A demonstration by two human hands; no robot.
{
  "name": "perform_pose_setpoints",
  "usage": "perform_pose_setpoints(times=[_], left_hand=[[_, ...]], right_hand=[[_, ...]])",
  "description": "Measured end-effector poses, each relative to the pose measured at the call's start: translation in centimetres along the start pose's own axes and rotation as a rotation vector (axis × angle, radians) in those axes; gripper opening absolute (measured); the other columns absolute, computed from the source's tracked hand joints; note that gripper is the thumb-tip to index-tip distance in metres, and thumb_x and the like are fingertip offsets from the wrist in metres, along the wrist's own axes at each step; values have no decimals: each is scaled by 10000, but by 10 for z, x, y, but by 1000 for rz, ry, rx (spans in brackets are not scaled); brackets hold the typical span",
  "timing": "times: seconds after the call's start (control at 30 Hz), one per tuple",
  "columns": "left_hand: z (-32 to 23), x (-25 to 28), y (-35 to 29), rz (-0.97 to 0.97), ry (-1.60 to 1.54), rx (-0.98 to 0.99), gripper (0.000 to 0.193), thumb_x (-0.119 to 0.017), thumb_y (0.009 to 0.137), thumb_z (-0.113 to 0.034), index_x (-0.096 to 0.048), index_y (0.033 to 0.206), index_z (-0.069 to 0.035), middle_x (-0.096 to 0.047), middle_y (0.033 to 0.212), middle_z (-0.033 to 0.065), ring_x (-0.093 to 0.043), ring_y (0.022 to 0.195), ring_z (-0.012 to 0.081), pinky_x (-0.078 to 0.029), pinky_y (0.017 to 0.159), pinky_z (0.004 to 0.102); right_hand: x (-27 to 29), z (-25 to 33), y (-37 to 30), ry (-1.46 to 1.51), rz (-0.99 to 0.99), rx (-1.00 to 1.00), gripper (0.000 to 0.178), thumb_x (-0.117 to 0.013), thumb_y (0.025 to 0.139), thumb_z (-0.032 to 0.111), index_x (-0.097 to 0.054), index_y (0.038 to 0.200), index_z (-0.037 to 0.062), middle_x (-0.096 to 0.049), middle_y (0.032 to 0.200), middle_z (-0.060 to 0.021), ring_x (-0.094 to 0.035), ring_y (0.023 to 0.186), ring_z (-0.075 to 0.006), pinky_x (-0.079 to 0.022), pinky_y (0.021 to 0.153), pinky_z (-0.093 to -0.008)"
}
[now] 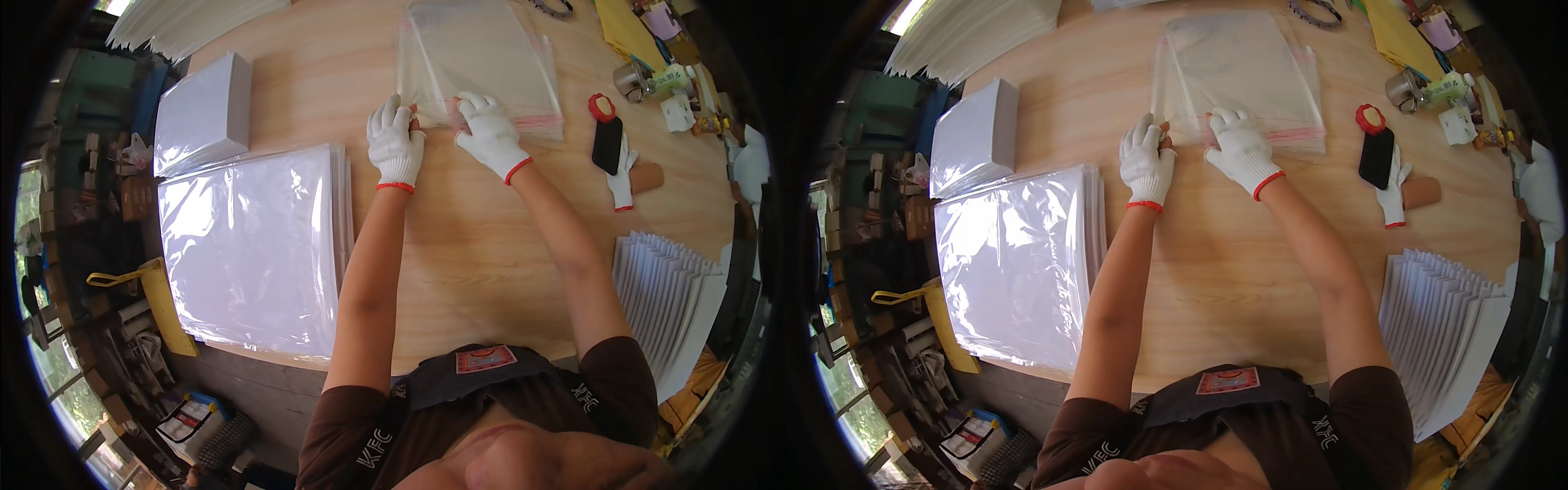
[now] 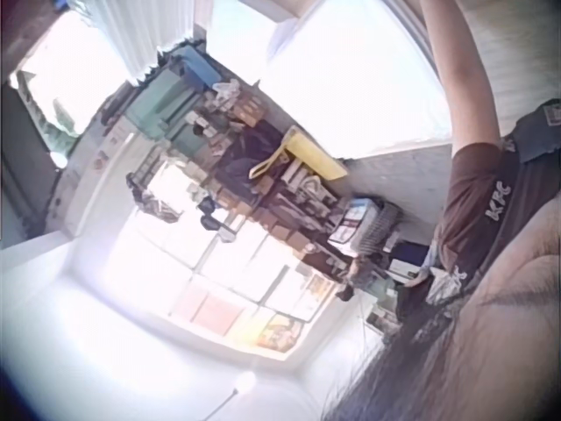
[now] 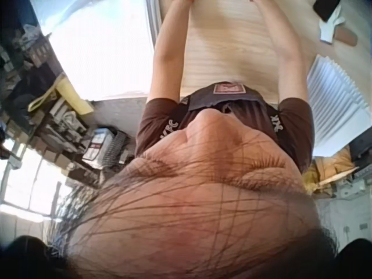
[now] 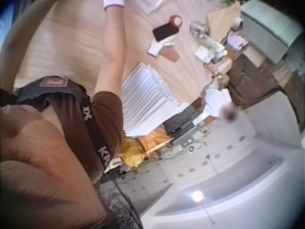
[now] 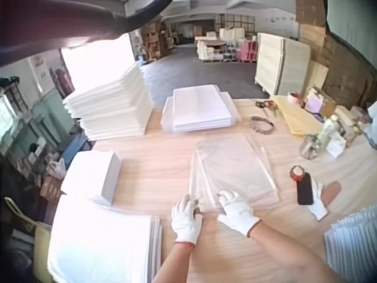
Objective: The person stacks white paper sheets on a wooden table, aligning them by hand. They then place the stack into a clear plastic bag and seal it. The person also handles a roll of tape and a small orange tool during the process.
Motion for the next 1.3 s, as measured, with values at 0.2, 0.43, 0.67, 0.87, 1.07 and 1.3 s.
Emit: perform_pose_setpoints(times=[0.2,0.43,0.67,0.87,1.07,1.3], left_hand=[[3,-1,1,-7,8,52,100,-624,781,-88,-638,879,-99,-614,1242,48,-545,1126,293,-446,943,393],[1,2,0,0,15,37,89,-622,784,-89,-635,872,-97,-617,1242,39,-546,1130,289,-451,937,392],[2,6,3,-4,-57,131,134,-599,783,-48,-648,894,-103,-611,1250,46,-536,1154,289,-463,927,397],[-21,1,-9,280,-664,265,375,-568,896,-71,-556,1270,-64,-587,1289,123,-554,1150,283,-464,946,383],[-70,-95,-27,616,-1607,1181,640,-458,981,-465,-383,1418,-3,-575,1263,202,-572,1110,348,-484,939,457],[-17,-121,-64,620,-1146,1196,240,-450,886,-109,-531,1081,4,-570,857,113,-576,743,233,-514,638,362]], right_hand=[[5,4,-5,58,-151,9,477,-611,825,287,-546,1248,77,-476,1365,-31,-471,1215,-239,-449,981,-386],[6,-21,-1,384,-412,54,252,-553,892,256,-633,1005,45,-631,1030,-109,-577,1000,-263,-471,840,-409],[-77,-123,7,1577,-467,-620,314,-527,963,363,-625,981,64,-658,924,-18,-595,884,-174,-443,742,-341],[-96,-127,2,2140,-657,-802,358,-532,964,362,-605,1143,61,-659,994,-26,-625,816,-197,-472,665,-357],[-49,-100,-26,964,-443,-184,394,-606,888,327,-600,1174,56,-599,1200,-114,-581,1037,-286,-475,882,-431],[49,37,-132,209,-373,306,519,-690,750,250,-595,1208,27,-544,1280,-155,-500,1184,-371,-332,1073,-512]])
Point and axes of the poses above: each hand's wrist, its own y-axis towards the middle knuckle, its own x-axis out of the back of the hand, z = x × y, the point moved 10 cm from there along y, towards the middle knuckle
